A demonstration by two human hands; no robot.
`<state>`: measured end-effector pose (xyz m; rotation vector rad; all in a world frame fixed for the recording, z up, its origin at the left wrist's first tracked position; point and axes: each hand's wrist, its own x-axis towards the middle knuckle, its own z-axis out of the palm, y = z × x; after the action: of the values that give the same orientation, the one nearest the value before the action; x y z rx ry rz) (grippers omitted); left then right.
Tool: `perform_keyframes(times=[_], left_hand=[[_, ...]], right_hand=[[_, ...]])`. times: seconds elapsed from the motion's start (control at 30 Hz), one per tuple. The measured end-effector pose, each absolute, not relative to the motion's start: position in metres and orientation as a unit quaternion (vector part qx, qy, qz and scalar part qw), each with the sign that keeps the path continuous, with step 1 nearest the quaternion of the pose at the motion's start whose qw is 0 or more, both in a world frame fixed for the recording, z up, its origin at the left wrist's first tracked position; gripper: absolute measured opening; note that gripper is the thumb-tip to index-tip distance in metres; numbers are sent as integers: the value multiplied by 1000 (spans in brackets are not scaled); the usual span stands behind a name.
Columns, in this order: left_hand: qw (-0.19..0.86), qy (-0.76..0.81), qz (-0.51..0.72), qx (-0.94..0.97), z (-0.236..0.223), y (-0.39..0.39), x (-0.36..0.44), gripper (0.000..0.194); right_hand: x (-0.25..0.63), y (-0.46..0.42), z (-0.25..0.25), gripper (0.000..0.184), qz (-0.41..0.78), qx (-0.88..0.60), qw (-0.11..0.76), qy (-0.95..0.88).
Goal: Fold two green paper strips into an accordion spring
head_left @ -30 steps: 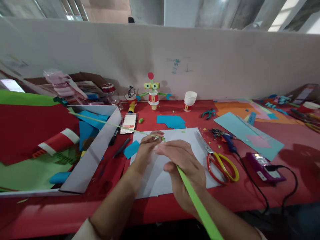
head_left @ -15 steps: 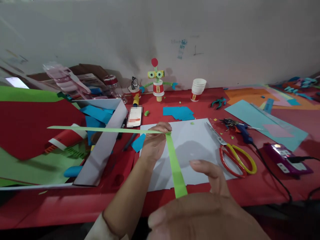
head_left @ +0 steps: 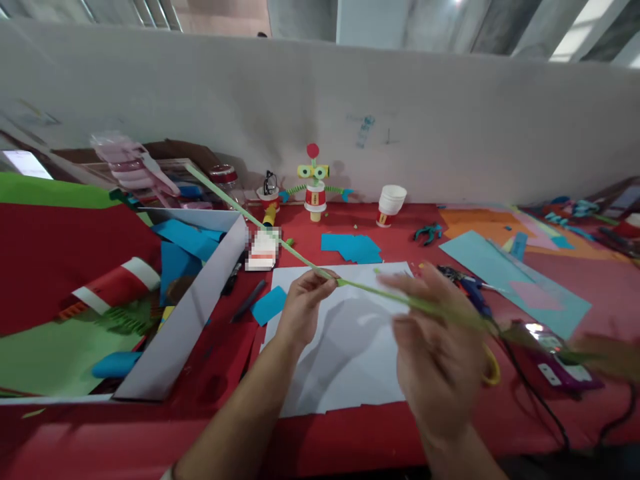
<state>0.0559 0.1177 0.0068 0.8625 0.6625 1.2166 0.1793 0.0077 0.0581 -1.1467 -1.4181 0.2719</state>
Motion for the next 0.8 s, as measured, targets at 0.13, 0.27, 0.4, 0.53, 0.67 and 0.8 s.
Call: perform_keyframes(times=[0.13,0.27,0.4,0.53,0.67,0.8], left_hand=[[687,338,539,350,7,120,57,11],[688,341,537,351,9,118,57,13],[700,358,518,336,5,120,57,13],[725,373,486,314,2,121,58,15],[720,396,477,312,1,120,60,18],[708,397,479,334,1,119,60,19]], right_hand=[[179,62,50,35,280,-554,552,-557],[179,88,28,16,436,-529,535,-494],[182,96,15,16,513,-513,563,-395],[185,95,9,15,527,-507,579,-360],[185,92,4,13,521,-506,592,-349],[184,92,0,11,490,-518,602,-361]])
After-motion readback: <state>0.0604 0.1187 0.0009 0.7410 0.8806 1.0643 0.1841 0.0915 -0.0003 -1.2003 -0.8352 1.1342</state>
